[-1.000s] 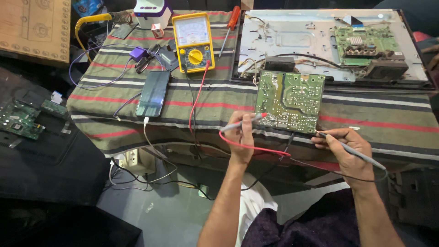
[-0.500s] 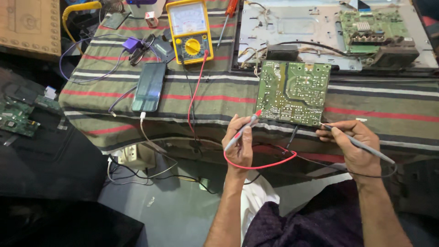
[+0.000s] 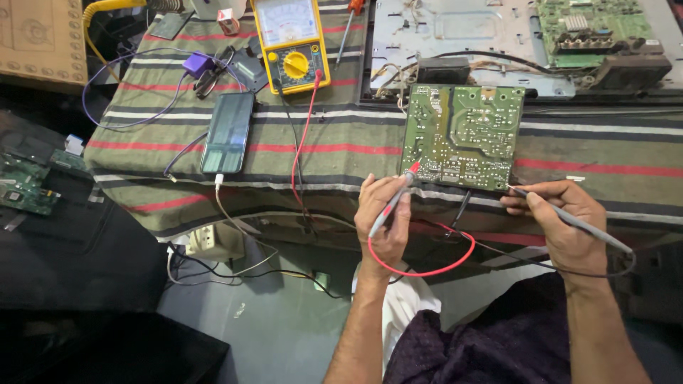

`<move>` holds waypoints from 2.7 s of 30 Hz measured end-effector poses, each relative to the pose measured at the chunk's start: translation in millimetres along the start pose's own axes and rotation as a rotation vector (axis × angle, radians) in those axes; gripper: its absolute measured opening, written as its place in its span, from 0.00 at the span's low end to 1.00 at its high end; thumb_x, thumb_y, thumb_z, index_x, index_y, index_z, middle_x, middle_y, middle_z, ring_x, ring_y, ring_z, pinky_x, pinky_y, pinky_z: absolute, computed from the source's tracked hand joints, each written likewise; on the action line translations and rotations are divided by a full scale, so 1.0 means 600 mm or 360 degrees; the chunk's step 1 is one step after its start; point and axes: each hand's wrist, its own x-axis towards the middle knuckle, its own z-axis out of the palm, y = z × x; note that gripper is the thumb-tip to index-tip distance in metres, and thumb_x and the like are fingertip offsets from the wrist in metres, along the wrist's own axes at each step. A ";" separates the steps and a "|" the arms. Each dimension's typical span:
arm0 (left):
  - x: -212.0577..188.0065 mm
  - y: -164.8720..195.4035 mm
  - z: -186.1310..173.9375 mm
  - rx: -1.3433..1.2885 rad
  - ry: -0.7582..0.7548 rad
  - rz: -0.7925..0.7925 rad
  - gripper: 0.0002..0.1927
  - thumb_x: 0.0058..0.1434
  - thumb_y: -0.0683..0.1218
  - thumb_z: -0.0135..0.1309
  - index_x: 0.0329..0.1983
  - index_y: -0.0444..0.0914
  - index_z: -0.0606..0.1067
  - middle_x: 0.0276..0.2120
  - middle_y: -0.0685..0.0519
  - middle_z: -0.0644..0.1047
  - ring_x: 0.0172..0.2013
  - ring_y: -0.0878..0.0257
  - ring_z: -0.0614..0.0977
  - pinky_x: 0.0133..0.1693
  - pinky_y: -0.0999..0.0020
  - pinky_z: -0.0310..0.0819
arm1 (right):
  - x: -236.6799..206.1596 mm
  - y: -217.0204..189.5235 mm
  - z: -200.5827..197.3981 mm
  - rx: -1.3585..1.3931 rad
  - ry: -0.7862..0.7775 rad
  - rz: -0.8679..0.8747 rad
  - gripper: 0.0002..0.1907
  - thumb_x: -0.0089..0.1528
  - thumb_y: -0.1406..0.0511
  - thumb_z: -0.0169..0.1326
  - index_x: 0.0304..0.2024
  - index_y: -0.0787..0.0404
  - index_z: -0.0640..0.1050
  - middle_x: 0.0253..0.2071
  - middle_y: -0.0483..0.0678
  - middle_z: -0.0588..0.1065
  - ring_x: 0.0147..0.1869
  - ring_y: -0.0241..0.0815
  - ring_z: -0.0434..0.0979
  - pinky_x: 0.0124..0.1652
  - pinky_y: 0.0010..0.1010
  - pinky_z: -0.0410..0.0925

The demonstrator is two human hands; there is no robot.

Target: The person uses a multimeter to test multiple points on a green circuit board. They hold the board with one hand and probe various solder joints and traces with the multimeter leads, occasionally repositioning the board on the workbench.

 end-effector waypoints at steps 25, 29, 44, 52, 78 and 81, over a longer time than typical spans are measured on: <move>-0.021 0.009 0.039 0.0012 -0.0018 0.0007 0.14 0.62 0.36 0.53 0.51 0.36 0.77 0.46 0.50 0.82 0.53 0.52 0.82 0.72 0.48 0.60 | -0.001 0.018 -0.027 0.0001 0.0021 -0.0011 0.05 0.71 0.74 0.47 0.48 0.71 0.73 0.49 0.61 0.78 0.51 0.49 0.83 0.53 0.37 0.78; -0.033 0.009 0.051 -0.0064 0.0044 0.0062 0.12 0.61 0.37 0.53 0.49 0.36 0.75 0.45 0.49 0.80 0.52 0.50 0.82 0.71 0.47 0.63 | -0.004 0.015 -0.026 -0.0015 0.0024 -0.0008 0.06 0.70 0.74 0.47 0.48 0.72 0.73 0.49 0.62 0.78 0.51 0.49 0.83 0.53 0.37 0.78; -0.041 0.002 0.058 -0.0197 0.0023 -0.0043 0.11 0.59 0.37 0.52 0.45 0.36 0.76 0.41 0.48 0.79 0.45 0.52 0.82 0.71 0.47 0.63 | 0.000 0.009 -0.024 -0.0027 0.0015 -0.0002 0.06 0.70 0.74 0.47 0.47 0.72 0.74 0.49 0.62 0.79 0.51 0.50 0.83 0.53 0.37 0.78; -0.038 0.012 0.068 -0.0148 -0.0031 -0.0016 0.13 0.57 0.37 0.53 0.46 0.37 0.77 0.40 0.49 0.80 0.47 0.54 0.81 0.73 0.47 0.57 | 0.004 0.012 -0.029 -0.0034 0.0017 -0.0003 0.06 0.70 0.74 0.48 0.48 0.72 0.73 0.49 0.62 0.78 0.51 0.49 0.83 0.54 0.37 0.78; -0.022 0.041 0.075 0.0098 -0.0287 0.0071 0.19 0.59 0.39 0.62 0.54 0.42 0.79 0.41 0.56 0.83 0.42 0.61 0.80 0.72 0.50 0.51 | 0.002 0.006 -0.039 -0.0049 0.0013 -0.0003 0.06 0.70 0.74 0.48 0.48 0.72 0.73 0.49 0.62 0.79 0.51 0.48 0.83 0.54 0.36 0.77; -0.021 0.041 0.075 0.0118 -0.0294 0.0077 0.18 0.59 0.39 0.62 0.54 0.42 0.79 0.42 0.56 0.83 0.43 0.61 0.81 0.72 0.50 0.51 | 0.003 0.008 -0.040 -0.0011 0.0010 -0.0010 0.06 0.70 0.74 0.48 0.48 0.72 0.73 0.49 0.62 0.79 0.51 0.48 0.83 0.54 0.36 0.78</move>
